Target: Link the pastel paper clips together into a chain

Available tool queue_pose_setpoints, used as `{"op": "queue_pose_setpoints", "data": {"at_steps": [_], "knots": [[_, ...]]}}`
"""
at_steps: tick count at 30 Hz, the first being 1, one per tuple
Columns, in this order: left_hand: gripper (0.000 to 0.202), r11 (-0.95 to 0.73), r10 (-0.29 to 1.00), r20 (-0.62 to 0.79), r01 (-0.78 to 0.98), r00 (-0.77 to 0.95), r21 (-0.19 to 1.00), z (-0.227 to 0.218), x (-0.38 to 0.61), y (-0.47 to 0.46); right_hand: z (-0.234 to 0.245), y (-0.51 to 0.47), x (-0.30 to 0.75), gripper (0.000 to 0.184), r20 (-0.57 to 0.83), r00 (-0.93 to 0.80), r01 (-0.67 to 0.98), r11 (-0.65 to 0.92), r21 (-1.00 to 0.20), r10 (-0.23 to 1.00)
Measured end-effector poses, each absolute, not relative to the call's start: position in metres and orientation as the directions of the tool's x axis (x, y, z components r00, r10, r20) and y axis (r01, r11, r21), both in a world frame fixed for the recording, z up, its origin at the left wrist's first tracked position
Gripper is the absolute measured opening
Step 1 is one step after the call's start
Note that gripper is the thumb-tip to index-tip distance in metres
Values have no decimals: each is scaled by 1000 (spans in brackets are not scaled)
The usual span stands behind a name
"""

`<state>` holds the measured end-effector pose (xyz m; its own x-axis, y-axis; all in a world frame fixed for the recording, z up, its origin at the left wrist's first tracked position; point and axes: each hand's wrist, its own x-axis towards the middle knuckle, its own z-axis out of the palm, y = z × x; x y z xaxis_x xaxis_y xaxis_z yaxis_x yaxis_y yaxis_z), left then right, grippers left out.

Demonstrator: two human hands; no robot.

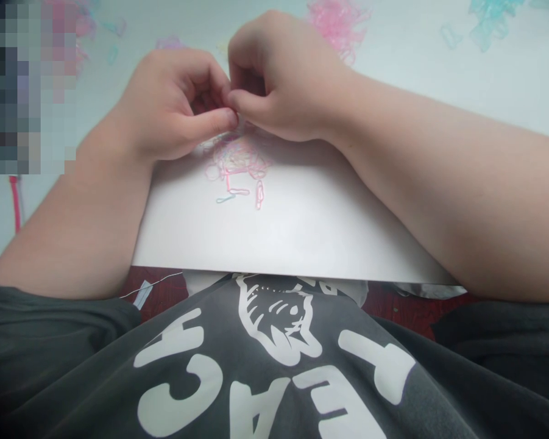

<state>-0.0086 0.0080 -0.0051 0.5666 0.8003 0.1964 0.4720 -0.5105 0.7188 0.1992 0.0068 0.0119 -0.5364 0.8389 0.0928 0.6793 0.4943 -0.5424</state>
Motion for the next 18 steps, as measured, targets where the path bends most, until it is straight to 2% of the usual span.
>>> {"op": "queue_pose_setpoints", "data": {"at_steps": [7,18], "knots": [[7,-498,800,197,445,566,744,-4,-7,6,9,9,200,13,140,-550,648,526,-552,824],[2,-496,825,207,497,526,713,-3,-8,6,7,10,200,8,123,-533,662,504,-555,837]]}}
